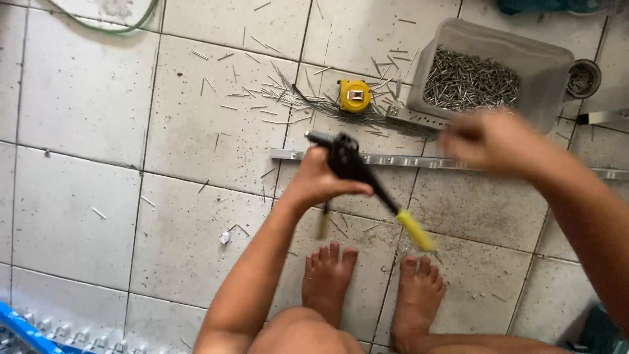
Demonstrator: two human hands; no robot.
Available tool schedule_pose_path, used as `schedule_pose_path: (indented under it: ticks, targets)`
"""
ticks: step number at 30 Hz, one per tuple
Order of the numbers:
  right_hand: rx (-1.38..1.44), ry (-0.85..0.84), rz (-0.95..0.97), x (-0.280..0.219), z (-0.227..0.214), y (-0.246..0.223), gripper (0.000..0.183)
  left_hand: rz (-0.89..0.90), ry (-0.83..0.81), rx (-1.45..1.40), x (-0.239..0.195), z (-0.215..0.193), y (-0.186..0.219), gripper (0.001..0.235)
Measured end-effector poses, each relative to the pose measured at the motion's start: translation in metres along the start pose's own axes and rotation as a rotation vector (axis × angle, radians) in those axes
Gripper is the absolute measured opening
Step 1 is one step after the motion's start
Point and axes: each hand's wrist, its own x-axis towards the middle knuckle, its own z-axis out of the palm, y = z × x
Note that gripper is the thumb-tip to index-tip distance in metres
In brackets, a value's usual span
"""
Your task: Assembling small pins into a metal rail using a hand riveting tool while sitting on the floor.
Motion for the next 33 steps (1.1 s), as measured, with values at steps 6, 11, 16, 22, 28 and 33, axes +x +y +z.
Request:
schedule_pose_path:
  ticks: [6,11,16,22,28,33]
  targets:
    - [0.259,0.284,0.091,0.109,0.003,0.027,0.028,-0.221,-0.107,0.204,-0.043,0.013,0.028,0.041]
    - [0.243,0.418,-0.1,0.144,0.021,0.046,0.017,-0.218,-0.077,0.345,-0.051,0.02,0.026,0.041]
    - [0.193,0.326,-0.105,0.141,0.017,0.049,0.023,-0.25,-0.081,0.333,-0.045,0.029,0.028,0.041]
    - [-0.11,0.188,-0.109,0.119,0.005,0.041,0.02,-0.221,-0.113,0.394,-0.039,0.035,0.025,0.043]
    - [-0.387,0.21,-0.158,0.136,0.017,0.065,0.018,-0.155,-0.1,0.354,-0.044,0.03,0.014,0.047]
    - [-0.655,0.14,-0.037,0.163,0.029,0.11,0.022,0.011,-0.127,0.525,-0.045,0.028,0.002,0.056]
